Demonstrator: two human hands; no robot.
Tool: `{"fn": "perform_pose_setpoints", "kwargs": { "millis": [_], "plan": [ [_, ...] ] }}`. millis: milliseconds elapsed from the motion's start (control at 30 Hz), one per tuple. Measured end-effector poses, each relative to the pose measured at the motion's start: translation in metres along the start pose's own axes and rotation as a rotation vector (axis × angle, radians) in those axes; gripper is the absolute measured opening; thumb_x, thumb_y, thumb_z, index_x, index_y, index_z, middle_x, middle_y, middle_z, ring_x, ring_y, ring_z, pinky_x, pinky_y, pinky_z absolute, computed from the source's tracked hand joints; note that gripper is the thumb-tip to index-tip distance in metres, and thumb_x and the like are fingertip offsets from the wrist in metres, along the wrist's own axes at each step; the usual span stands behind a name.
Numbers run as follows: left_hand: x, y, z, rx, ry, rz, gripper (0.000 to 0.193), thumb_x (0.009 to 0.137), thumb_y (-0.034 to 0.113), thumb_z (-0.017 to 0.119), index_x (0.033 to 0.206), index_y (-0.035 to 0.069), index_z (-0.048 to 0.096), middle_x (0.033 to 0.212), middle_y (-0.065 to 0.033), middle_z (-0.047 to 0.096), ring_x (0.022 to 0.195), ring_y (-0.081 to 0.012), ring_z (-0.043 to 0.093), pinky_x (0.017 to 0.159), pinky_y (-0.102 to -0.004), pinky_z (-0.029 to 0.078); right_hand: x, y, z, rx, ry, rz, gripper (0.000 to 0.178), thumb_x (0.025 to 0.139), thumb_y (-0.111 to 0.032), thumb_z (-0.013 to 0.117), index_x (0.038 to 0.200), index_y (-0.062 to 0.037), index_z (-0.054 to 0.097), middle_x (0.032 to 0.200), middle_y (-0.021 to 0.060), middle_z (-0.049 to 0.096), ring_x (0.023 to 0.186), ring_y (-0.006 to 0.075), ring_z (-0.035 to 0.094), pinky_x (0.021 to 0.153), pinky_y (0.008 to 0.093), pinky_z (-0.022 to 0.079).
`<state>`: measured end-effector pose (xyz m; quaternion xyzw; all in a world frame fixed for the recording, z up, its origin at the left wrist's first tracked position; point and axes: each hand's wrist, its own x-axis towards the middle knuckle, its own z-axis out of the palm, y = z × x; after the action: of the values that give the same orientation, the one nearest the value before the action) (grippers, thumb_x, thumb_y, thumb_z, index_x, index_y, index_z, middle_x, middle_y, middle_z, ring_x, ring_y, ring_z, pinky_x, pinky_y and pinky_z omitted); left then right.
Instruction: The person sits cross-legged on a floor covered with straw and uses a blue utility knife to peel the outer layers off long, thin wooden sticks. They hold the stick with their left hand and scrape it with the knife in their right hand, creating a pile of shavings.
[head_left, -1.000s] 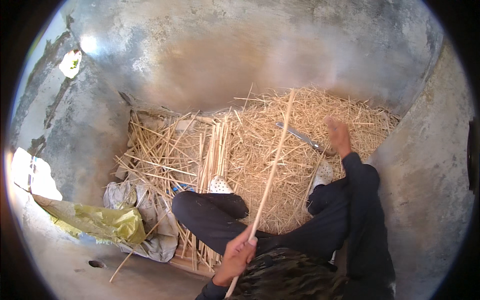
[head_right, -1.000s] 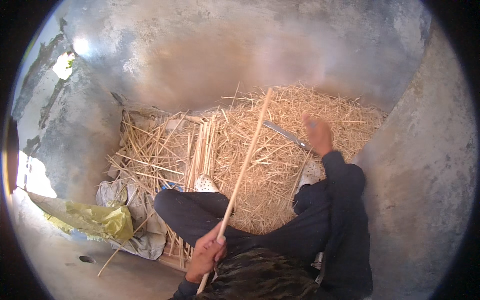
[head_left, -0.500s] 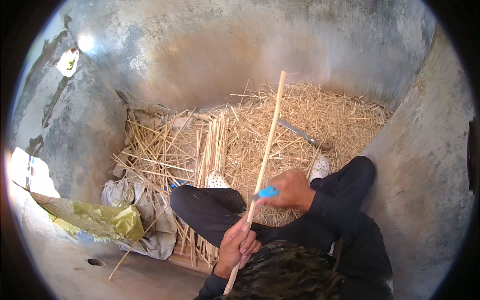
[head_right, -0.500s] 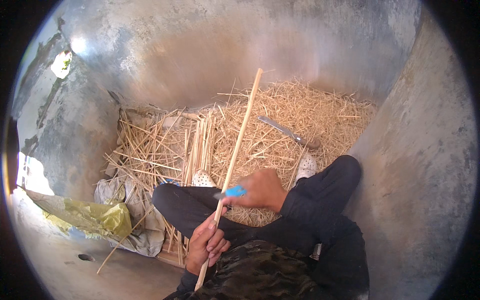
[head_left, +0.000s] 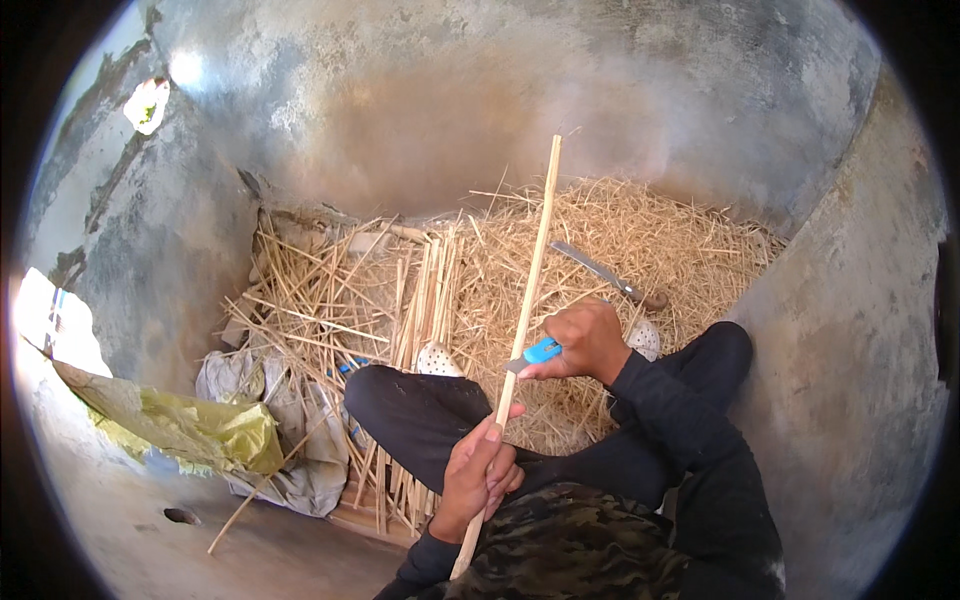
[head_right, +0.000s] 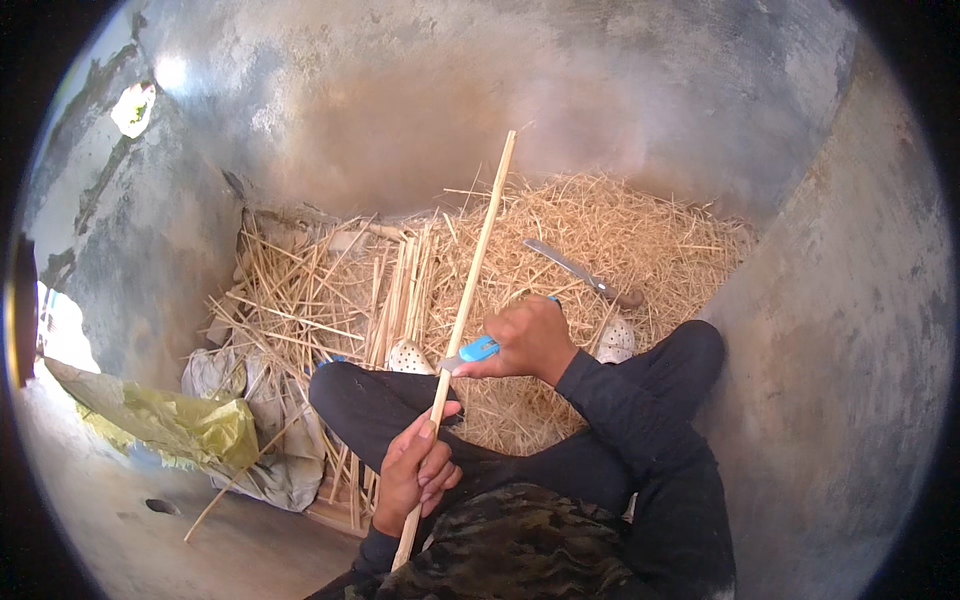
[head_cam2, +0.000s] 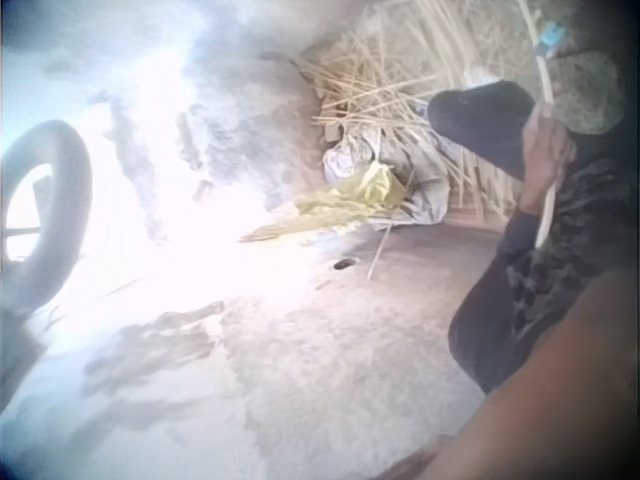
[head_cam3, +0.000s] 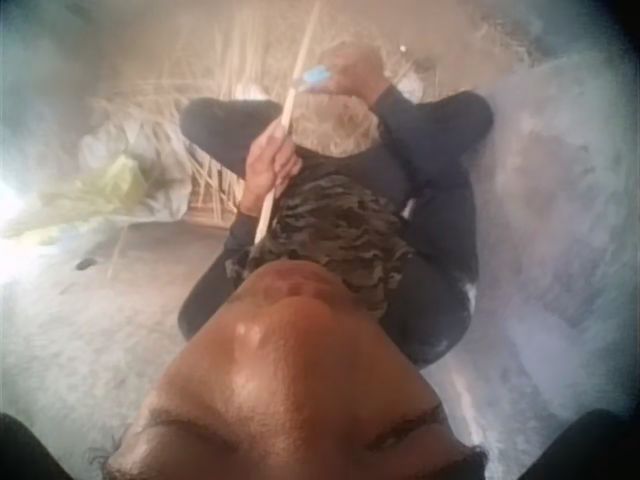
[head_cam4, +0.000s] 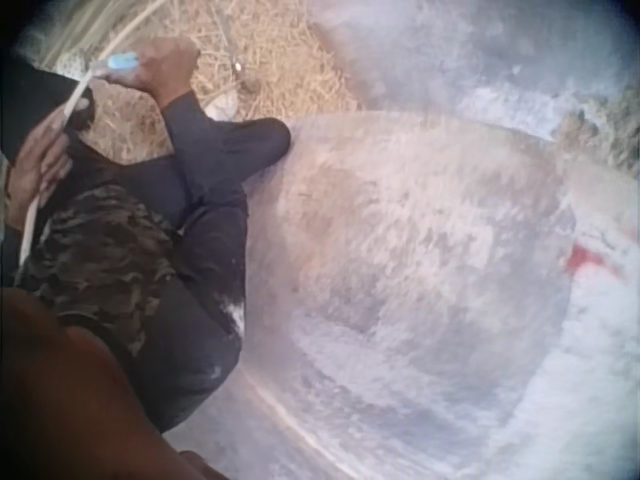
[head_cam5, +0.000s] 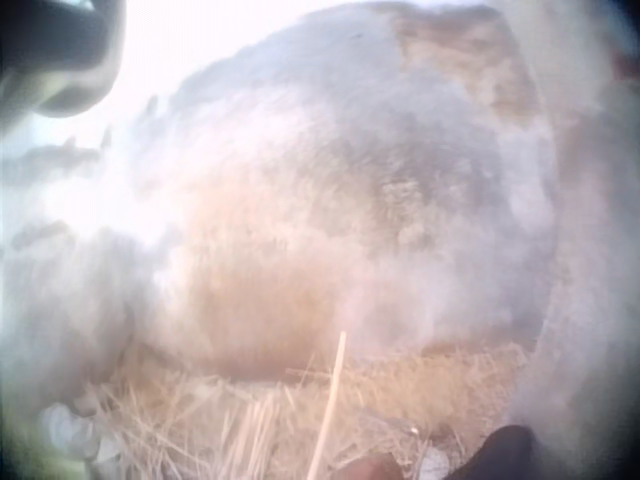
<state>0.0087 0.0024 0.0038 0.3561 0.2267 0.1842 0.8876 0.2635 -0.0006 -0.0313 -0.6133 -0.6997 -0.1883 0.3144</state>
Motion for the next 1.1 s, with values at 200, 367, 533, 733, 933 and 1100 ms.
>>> {"fn": "perform_pose_setpoints", "kwargs": {
  "millis": [200, 367, 533, 733, 933, 1100],
  "plan": [
    [-0.01, -0.01, -0.005, 0.047, 0.074, -0.089, 0.043, 0.103, 0.025, 0.039, 0.137, -0.001, 0.041, 0.048, 0.0053, 0.029, 0.034, -0.0059, 0.026, 0.042, -0.0219, 0.03, 0.0, 0.1, 0.034, -0.166, -0.111, 0.632, 0.07, 0.079, -0.077, 0.049, 0.054, -0.0121, 0.055, 0.043, 0.0036, 0.044, 0.038, 0.0192, 0.046, 0.041, 0.0371, 0.037],
    [-0.013, -0.018, -0.02, -0.041, 0.067, -0.104, 0.044, 0.104, 0.024, 0.038, 0.139, -0.001, 0.039, 0.05, 0.0048, 0.03, 0.037, -0.0051, 0.026, 0.045, -0.0208, 0.03, -0.022, 0.067, 0.018, -0.026, -0.178, 0.483, 0.065, 0.079, -0.074, 0.053, 0.056, -0.0139, 0.061, 0.042, 0.0041, 0.044, 0.038, 0.0226, 0.048, 0.039, 0.0379, 0.037],
    [0.0, -0.008, -0.021, 0.053, 0.017, -0.053, 0.046, 0.104, 0.026, 0.04, 0.142, 0.0, 0.037, 0.052, 0.0053, 0.03, 0.043, -0.0038, 0.027, 0.046, -0.0198, 0.028, -0.028, -0.013, 0.013, 0.166, -0.142, 0.19, 0.068, 0.076, -0.072, 0.059, 0.051, -0.0097, 0.053, 0.044, 0.0083, 0.047, 0.039, 0.0285, 0.05, 0.039, 0.0387, 0.038],
    [-0.006, -0.004, -0.011, 0.128, 0.052, -0.043, 0.046, 0.104, 0.025, 0.04, 0.142, -0.001, 0.036, 0.053, 0.0059, 0.03, 0.044, -0.0034, 0.027, 0.048, -0.0203, 0.027, -0.017, 0.026, 0.017, 0.111, -0.129, 0.353, 0.069, 0.078, -0.072, 0.057, 0.049, -0.0096, 0.053, 0.043, 0.0075, 0.048, 0.037, 0.027, 0.051, 0.039, 0.0384, 0.039],
    [-0.004, -0.001, -0.011, 0.095, 0.05, -0.046, 0.045, 0.104, 0.022, 0.04, 0.143, 0.0, 0.036, 0.055, 0.0059, 0.031, 0.046, -0.0033, 0.026, 0.048, -0.02, 0.026, -0.009, -0.003, 0.012, 0.137, -0.141, 0.1, 0.068, 0.073, -0.073, 0.062, 0.051, -0.01, 0.05, 0.045, 0.0064, 0.048, 0.04, 0.0261, 0.051, 0.041, 0.038, 0.038],
    [-0.019, -0.005, -0.006, 0.172, 0.094, -0.067, 0.044, 0.103, 0.023, 0.042, 0.14, 0.0, 0.038, 0.054, 0.0054, 0.031, 0.044, -0.0038, 0.027, 0.047, -0.0201, 0.026, -0.011, 0.039, 0.025, 0.071, -0.128, 0.512, 0.066, 0.073, -0.074, 0.06, 0.057, -0.0099, 0.061, 0.047, 0.0072, 0.05, 0.04, 0.0245, 0.051, 0.042, 0.0386, 0.039]
  ]
}}
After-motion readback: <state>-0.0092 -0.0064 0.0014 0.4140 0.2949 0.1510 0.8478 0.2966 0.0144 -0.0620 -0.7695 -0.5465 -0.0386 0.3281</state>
